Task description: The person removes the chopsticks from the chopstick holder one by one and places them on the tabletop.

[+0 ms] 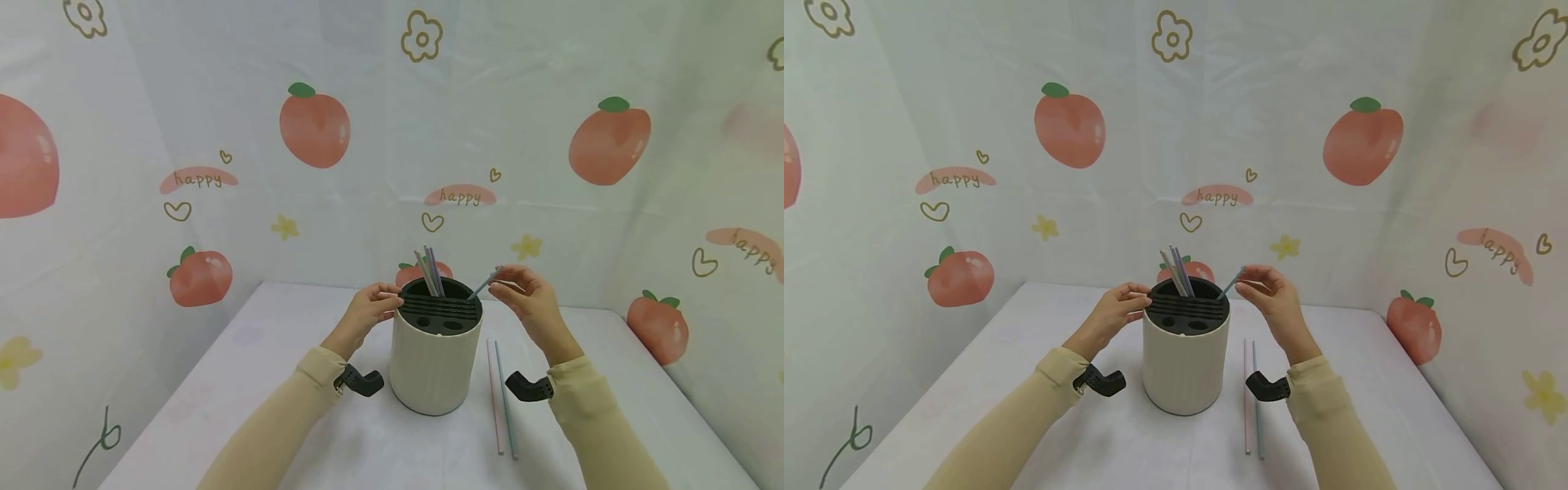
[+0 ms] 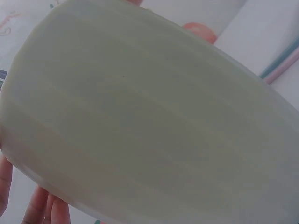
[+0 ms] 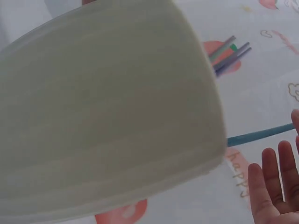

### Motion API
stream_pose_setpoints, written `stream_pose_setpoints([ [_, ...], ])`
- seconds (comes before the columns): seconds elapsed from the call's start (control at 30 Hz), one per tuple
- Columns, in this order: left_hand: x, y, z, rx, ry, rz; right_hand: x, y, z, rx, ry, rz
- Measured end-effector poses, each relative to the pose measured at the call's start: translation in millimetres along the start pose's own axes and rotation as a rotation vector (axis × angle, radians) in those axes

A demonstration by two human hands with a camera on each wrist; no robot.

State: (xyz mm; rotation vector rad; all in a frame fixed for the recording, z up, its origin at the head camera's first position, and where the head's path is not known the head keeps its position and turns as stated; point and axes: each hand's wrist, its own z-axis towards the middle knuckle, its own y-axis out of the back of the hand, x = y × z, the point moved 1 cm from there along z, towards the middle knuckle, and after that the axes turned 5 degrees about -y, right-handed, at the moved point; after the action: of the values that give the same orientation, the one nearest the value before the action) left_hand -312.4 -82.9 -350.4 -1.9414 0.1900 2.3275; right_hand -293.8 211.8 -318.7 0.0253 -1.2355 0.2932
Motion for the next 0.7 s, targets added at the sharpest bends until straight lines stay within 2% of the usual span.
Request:
stream_pose_setpoints([
  [0.7,1.5,0.1,0.5,0.0,0.0,-0.007,-19,-8,8,-0.024,-0.018,-0.019],
])
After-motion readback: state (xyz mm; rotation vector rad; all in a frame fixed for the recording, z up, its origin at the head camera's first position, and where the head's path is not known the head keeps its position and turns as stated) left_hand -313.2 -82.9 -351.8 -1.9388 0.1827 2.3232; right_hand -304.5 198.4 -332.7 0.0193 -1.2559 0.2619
